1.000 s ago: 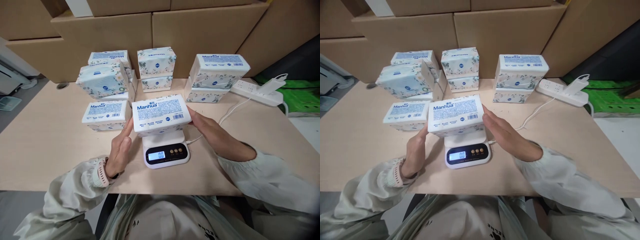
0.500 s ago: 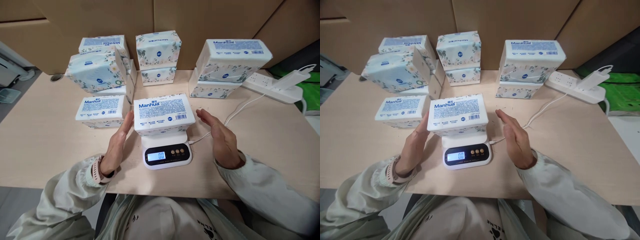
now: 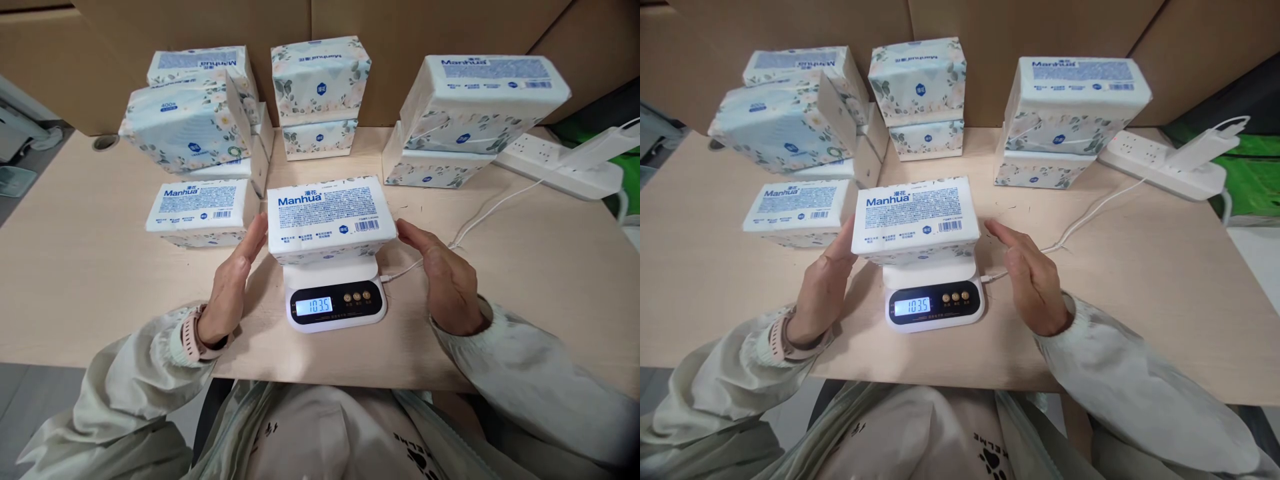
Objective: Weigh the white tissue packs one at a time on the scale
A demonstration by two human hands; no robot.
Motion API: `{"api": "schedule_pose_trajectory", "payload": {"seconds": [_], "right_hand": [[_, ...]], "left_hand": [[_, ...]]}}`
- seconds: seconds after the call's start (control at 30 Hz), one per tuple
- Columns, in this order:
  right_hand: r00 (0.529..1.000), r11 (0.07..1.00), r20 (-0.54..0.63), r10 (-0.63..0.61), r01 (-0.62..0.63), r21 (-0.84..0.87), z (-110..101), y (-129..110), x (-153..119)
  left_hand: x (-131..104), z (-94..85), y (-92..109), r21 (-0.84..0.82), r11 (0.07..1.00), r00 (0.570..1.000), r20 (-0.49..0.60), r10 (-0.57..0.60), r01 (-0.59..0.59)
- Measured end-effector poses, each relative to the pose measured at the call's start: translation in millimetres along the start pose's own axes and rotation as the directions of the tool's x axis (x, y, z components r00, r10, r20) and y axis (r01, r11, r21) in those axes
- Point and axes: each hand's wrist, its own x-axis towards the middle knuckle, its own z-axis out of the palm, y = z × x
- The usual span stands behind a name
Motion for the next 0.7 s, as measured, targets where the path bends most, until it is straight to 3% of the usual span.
{"api": "schedule_pose_trajectory", "payload": {"seconds": [0.17, 0.43, 0.7], "right_hand": [[1.0, 1.0, 0.004, -0.026, 0.026, 0.015, 0, 0, -1], [0.999, 0.999, -0.013, -0.039, 0.039, -0.01, 1, -4, 0], [0.994, 0.996, -0.066, -0.09, 0.089, -0.008, 3, -2, 0]], "left_hand": [[1, 1.0, 0, -0.018, 0.999, 0.999, -0.011, 0.03, -0.03], [4, 3.2, 3, -0.057, 0.998, 1.0, -0.011, -0.024, 0.023], [2, -0.2, -7, -0.071, 0.996, 0.997, -0.055, 0.053, -0.057]]}}
